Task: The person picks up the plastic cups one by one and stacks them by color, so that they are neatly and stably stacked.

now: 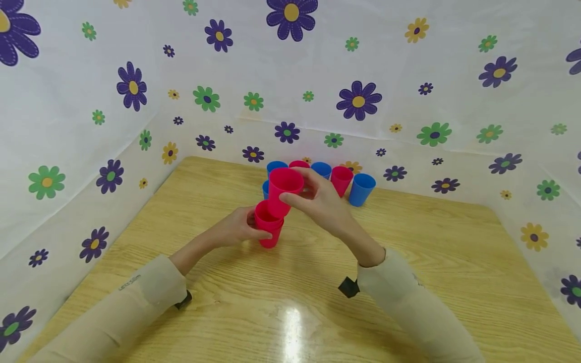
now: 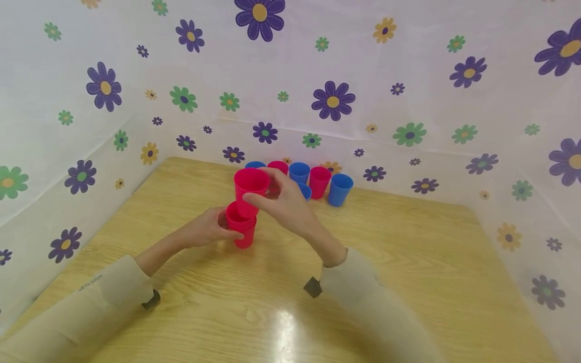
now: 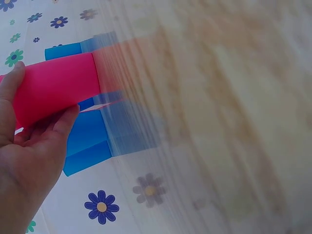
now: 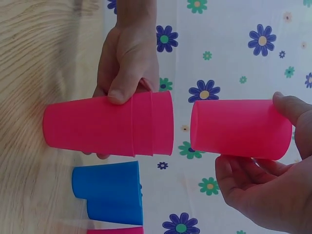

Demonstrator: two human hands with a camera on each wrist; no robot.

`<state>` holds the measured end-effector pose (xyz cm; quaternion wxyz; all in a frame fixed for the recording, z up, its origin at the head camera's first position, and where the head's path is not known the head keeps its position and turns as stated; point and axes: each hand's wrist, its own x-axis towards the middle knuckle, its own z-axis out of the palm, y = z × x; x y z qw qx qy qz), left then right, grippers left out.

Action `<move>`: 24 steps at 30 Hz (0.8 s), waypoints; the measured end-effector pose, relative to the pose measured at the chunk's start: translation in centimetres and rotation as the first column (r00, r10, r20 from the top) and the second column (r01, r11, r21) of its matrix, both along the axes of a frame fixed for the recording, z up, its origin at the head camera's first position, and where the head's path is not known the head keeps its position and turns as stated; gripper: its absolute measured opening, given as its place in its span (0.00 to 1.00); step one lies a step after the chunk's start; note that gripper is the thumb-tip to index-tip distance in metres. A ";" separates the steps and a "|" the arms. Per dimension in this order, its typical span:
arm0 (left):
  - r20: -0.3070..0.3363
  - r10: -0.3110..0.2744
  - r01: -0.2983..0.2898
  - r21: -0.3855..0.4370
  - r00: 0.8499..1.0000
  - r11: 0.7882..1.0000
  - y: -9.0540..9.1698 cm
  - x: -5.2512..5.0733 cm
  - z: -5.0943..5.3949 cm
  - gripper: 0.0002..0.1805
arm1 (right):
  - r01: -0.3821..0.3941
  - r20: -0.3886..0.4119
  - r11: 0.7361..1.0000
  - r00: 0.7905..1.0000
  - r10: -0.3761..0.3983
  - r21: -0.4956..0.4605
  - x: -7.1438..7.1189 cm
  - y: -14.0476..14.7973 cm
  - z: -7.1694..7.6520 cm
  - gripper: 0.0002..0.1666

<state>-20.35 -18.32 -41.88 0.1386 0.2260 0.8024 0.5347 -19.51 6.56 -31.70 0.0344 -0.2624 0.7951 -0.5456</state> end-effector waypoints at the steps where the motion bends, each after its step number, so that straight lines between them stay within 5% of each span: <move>1: -0.004 -0.003 0.003 0.001 1.000 1.000 0.0 0.0 0.0 0.31 | -0.001 0.003 1.000 1.000 0.001 -0.001 -0.1 -0.2 -0.1 0.37; 24: 0.012 -0.003 0.003 -0.001 1.000 1.000 -0.1 0.0 0.0 0.30 | -0.057 0.017 0.998 0.998 0.057 0.003 -1.1 -1.7 -2.8 0.38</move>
